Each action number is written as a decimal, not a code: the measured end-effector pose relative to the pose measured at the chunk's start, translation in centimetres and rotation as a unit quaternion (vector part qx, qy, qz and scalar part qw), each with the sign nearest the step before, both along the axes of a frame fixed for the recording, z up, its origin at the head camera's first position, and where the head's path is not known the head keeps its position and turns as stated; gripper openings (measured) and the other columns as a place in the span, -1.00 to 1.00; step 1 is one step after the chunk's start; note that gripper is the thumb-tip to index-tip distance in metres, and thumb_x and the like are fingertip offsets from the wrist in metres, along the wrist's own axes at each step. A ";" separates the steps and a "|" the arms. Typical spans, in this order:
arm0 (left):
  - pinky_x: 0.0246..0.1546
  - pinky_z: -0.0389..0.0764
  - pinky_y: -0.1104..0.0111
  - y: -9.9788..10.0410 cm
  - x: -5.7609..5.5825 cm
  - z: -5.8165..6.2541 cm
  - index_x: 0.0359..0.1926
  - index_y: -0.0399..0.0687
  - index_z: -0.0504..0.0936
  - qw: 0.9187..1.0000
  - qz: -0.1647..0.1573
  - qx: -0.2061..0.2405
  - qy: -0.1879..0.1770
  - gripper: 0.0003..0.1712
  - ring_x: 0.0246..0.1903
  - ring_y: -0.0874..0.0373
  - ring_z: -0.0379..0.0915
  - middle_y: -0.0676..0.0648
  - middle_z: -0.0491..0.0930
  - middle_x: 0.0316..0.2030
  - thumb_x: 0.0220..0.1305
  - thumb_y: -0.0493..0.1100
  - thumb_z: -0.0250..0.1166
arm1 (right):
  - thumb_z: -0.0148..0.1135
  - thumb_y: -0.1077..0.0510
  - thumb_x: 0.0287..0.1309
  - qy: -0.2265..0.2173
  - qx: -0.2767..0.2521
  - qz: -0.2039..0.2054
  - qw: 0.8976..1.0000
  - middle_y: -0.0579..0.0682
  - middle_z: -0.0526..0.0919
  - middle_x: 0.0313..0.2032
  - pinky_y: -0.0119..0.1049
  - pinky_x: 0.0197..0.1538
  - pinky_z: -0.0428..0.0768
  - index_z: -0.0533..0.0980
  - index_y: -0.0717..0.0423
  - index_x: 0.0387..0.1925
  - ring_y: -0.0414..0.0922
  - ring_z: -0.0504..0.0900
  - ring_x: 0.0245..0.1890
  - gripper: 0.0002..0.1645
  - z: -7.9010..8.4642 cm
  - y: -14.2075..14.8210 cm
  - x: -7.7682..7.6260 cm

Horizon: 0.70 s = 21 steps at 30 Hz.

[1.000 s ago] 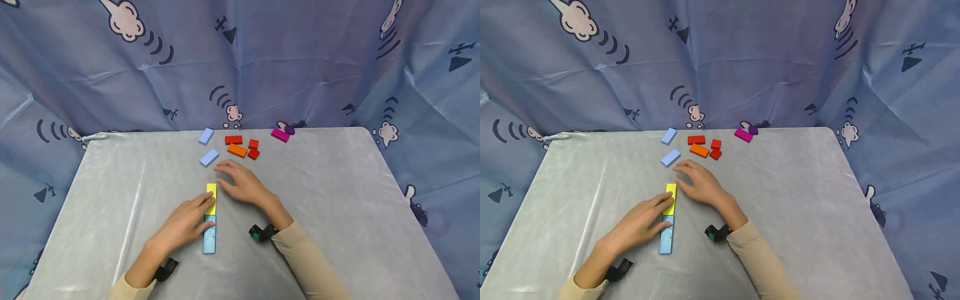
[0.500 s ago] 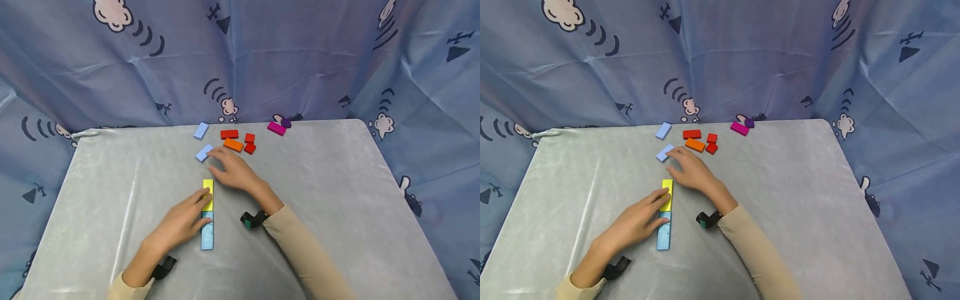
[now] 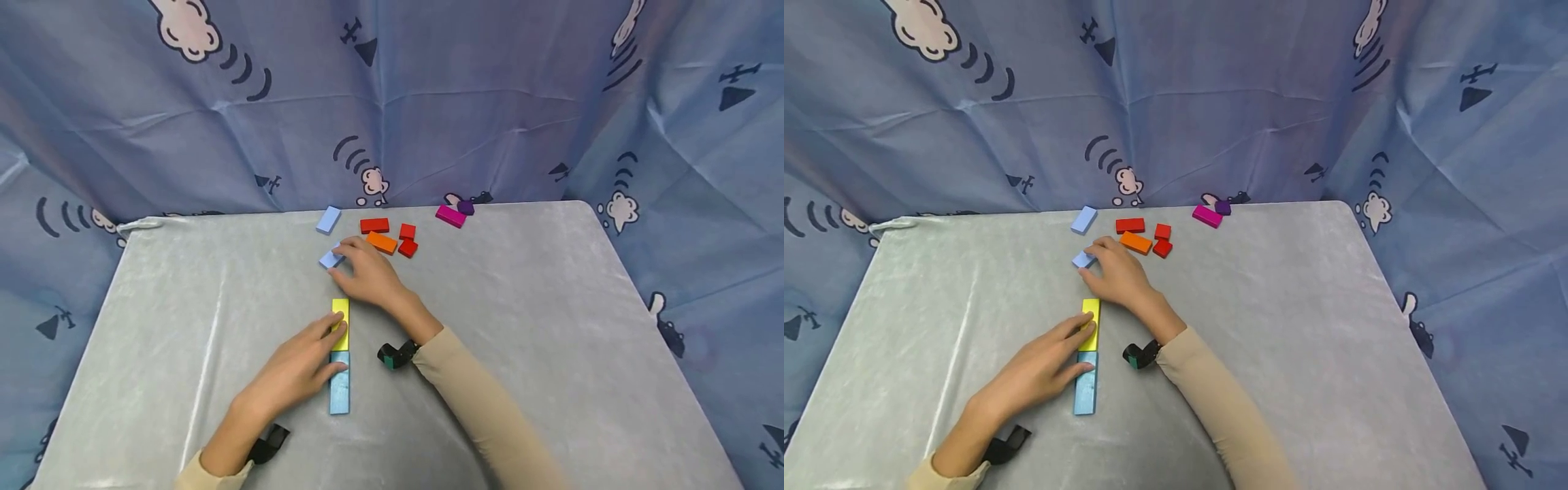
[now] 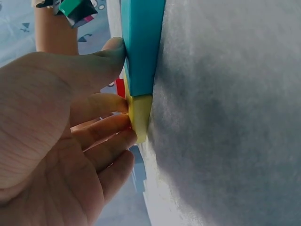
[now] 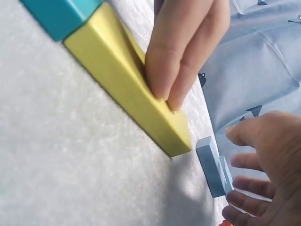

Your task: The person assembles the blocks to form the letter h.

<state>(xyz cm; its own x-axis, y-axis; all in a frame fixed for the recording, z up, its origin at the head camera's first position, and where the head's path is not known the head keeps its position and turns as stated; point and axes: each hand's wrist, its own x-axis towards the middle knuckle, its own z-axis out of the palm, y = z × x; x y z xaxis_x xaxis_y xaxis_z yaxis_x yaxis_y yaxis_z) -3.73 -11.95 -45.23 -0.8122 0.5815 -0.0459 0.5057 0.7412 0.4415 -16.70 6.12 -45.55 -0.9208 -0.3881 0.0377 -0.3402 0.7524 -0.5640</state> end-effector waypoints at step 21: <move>0.44 0.54 -0.01 0.2 0.0 -0.1 0.42 -0.28 0.52 1.000 0.002 -0.004 -0.006 -0.28 0.46 -0.20 0.43 -0.25 0.40 0.50 0.36 -0.04 0.48 | 0.57 -0.02 0.22 0.014 0.048 -0.056 0.997 0.08 0.73 0.21 -0.17 0.24 0.73 0.73 0.09 0.16 0.00 0.70 0.21 -0.48 -0.2 -1.7 -1.6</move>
<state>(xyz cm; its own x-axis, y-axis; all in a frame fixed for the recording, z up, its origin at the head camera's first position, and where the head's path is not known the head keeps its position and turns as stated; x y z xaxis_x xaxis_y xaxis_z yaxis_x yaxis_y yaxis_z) -3.72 -11.73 -45.30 -0.8138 0.5780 -0.0607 0.4973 0.7466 0.4419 -18.34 4.38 -45.74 -0.9575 -0.2866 0.0309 -0.2659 0.8365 -0.4791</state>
